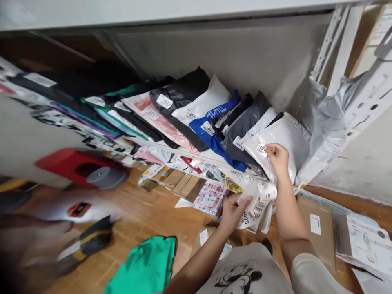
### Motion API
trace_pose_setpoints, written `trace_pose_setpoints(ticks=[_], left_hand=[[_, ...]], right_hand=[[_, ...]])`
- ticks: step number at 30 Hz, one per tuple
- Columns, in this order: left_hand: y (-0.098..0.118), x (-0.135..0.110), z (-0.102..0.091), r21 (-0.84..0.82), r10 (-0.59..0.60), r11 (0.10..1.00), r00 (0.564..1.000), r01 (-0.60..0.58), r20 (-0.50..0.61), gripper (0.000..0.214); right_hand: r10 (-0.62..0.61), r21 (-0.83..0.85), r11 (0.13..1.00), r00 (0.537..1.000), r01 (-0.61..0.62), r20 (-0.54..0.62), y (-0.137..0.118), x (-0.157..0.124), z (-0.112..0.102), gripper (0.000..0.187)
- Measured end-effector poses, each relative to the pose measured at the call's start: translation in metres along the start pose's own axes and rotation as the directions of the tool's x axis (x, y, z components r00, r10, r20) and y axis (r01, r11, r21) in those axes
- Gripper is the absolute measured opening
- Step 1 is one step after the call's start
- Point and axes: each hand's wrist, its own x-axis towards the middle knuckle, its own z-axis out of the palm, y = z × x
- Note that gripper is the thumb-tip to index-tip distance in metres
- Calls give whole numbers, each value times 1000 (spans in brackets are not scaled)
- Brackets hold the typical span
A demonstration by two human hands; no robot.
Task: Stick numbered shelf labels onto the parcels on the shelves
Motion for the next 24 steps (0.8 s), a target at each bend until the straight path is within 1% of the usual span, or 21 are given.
trace_pose_setpoints(ticks=[2, 3, 4, 5, 6, 7, 8, 9, 10, 11, 12, 13, 14, 15, 16, 17, 19, 20, 22, 24], left_hand=[[-4, -10, -7, 69, 127, 989, 990, -131, 56, 40], [-6, -15, -12, 94, 184, 977, 979, -192, 88, 35], [-8, -20, -18, 120, 233, 962, 965, -247, 119, 30], [-11, -25, -24, 148, 274, 944, 951, -295, 147, 27], [-13, -29, -30, 178, 308, 925, 937, -336, 168, 26], [-16, -33, -36, 201, 336, 907, 924, -369, 181, 25], [-19, -37, -42, 211, 360, 895, 915, -394, 182, 23], [-21, -40, -47, 204, 382, 889, 909, -411, 166, 22], [-24, -42, -52, 181, 403, 889, 906, -421, 131, 21], [-27, -44, -55, 149, 415, 894, 907, -422, 80, 21], [-30, -45, -58, 119, 412, 904, 911, -411, 19, 22], [-34, -45, -60, 97, 388, 919, 921, -383, -39, 25], [-37, -46, -62, 87, 343, 938, 936, -337, -80, 29], [-41, -46, -63, 90, 285, 956, 954, -278, -88, 34], [-46, -46, -64, 112, 218, 971, 974, -211, -59, 37], [-50, -46, -66, 150, 145, 978, 989, -143, -5, 39], [-58, -46, -69, 223, 4, 974, 994, -28, 107, 41], [-62, -46, -70, 233, -54, 972, 989, 21, 134, 42], [-67, -46, -72, 178, -144, 976, 984, 124, 104, 44], [-71, -45, -71, 66, -229, 972, 972, 225, 55, 50]], right_hand=[[3, -167, 986, 1000, -1, 12, 2, 10, 3, 30], [-24, -278, 960, 1000, 19, -13, 0, 11, 2, 35], [-70, -386, 921, 996, 42, -60, -4, 8, 0, 44], [-130, -469, 881, 985, 62, -113, -8, 3, -4, 56], [-193, -511, 855, 968, 85, -162, -14, -6, -9, 64], [-242, -501, 856, 954, 125, -176, -18, -18, -14, 64], [-262, -437, 880, 958, 188, -115, -22, -33, -20, 59], [-261, -321, 913, 965, 252, 16, -24, -50, -25, 52], [-242, -162, 945, 942, 283, 235, -24, -69, -29, 49], [-204, -16, 970, 849, 243, 488, -21, -90, -31, 52], [-150, 64, 988, 739, 144, 657, -16, -111, -31, 56], [-74, 85, 996, 664, 16, 744, -8, -132, -29, 56], [32, 60, 991, 647, -119, 762, 1, -153, -25, 50], [150, 49, 964, 688, -261, 710, 10, -171, -20, 40], [256, 60, 923, 723, -381, 642, 20, -188, -15, 36], [320, 66, 897, 744, -437, 587, 29, -201, -10, 33], [390, 82, 868, 774, -490, 499, 44, -220, -2, 30], [404, 82, 864, 783, -496, 473, 49, -225, 1, 29], [431, 86, 854, 790, -513, 437, 55, -229, 4, 29], [444, 84, 847, 785, -525, 431, 59, -229, 5, 31]])
